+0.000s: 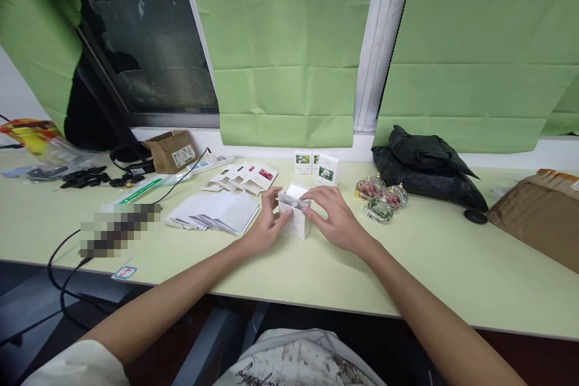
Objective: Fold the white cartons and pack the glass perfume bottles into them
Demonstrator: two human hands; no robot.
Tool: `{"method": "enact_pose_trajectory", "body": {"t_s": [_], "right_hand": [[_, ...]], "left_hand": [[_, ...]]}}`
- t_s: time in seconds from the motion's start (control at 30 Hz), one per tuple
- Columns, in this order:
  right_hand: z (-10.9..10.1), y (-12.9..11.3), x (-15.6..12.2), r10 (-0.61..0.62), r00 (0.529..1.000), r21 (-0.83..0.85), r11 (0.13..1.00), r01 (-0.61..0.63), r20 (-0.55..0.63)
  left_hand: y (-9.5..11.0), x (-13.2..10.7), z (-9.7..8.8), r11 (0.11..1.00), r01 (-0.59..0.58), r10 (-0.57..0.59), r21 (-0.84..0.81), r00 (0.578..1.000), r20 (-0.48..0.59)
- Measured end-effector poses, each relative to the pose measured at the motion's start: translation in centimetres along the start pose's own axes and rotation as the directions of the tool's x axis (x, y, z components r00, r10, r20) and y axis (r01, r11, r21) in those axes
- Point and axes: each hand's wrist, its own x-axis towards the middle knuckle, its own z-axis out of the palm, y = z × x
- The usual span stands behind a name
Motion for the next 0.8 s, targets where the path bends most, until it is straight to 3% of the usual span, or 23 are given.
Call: {"method": "enact_pose_trajectory", "body": {"t_s": [0.13,0.3,0.4,0.5,0.6,0.8], "right_hand": [[-0.1,-0.1,0.1,-0.037,0.998,-0.069,0.997,0.040,0.040],[0.3,0.1,0.2,-0.026,1.000,-0.132,0.991,0.025,0.000],[0.7,0.1,0.2,0.004,1.000,-0.131,0.991,-0.008,-0.031],[1.2,-0.1,0.2,0.024,0.997,-0.118,0.993,-0.032,-0.068],[2.0,-0.3,0.1,0.036,0.993,-0.069,0.997,-0.044,-0.112],[3.7,0.0,-0.8,0.094,0.935,0.177,0.984,-0.035,-0.342]], "left_hand": [[-0.3,-0.1,0.1,1.000,-0.017,0.017,0.008,1.000,-0.009],[-0.4,0.1,0.0,0.998,-0.006,0.000,-0.062,0.995,-0.095],[0.0,0.0,-0.3,1.000,0.013,-0.014,-0.018,0.998,-0.066],[0.3,-0.1,-0.5,0.997,-0.042,0.044,0.058,0.998,-0.035],[0.4,-0.1,-0.6,0.990,-0.092,0.098,0.110,0.994,-0.052],[0.6,0.0,-0.8,0.981,-0.123,0.139,0.149,0.986,-0.097]]}}
